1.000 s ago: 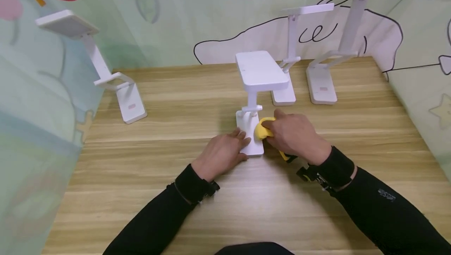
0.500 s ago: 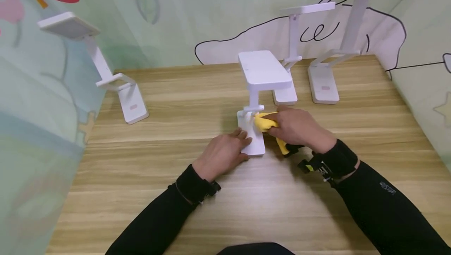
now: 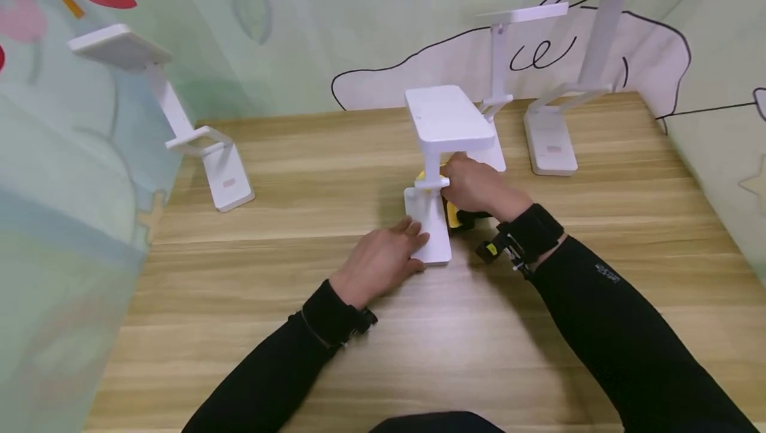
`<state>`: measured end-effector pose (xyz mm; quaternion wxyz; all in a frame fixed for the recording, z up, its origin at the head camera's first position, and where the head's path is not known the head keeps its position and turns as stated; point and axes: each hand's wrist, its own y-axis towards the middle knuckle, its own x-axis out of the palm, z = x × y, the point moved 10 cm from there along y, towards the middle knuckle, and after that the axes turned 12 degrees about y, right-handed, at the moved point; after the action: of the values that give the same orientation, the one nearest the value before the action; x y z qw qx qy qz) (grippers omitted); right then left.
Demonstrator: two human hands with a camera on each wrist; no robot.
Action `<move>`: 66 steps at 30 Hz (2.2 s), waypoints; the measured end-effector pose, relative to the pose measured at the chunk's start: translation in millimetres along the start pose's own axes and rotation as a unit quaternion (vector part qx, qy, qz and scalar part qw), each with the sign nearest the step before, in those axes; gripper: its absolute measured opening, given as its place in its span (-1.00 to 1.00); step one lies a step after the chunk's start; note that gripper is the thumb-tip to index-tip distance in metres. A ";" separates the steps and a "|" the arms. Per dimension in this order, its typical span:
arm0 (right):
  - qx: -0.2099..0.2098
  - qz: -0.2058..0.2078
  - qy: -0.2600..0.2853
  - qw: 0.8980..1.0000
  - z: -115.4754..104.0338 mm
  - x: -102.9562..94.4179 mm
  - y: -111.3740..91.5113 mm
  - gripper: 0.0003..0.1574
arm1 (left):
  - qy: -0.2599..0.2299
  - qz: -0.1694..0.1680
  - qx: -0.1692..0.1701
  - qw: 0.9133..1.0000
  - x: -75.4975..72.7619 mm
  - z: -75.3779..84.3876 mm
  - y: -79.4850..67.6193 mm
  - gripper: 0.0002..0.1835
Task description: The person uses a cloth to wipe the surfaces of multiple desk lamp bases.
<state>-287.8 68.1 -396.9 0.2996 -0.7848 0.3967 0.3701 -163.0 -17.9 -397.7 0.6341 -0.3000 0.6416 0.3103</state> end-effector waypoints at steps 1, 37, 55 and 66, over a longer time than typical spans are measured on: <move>0.012 -0.003 0.013 1.000 2.9 1.7 -0.1 -0.81 | -0.005 -0.001 -0.005 1.000 0.0 -0.5 -0.1 -0.44; 0.018 0.094 -0.030 0.995 2.4 -5.0 -23.2 -0.66 | -0.048 -0.025 -0.028 0.998 5.6 -31.9 10.3 -0.43; -0.083 0.007 -0.062 0.995 -16.1 9.9 -63.0 -0.47 | -0.043 -0.013 -0.035 0.998 5.2 -31.4 9.4 -0.44; -0.131 0.075 -0.130 0.980 -33.5 12.4 -36.7 -0.41 | -0.043 0.000 -0.019 0.999 4.2 -30.6 12.4 -0.44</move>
<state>-240.2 56.0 -382.2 0.2149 -0.7308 0.3602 0.5386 -191.9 -33.9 -401.6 0.6552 -0.2987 0.6078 0.3349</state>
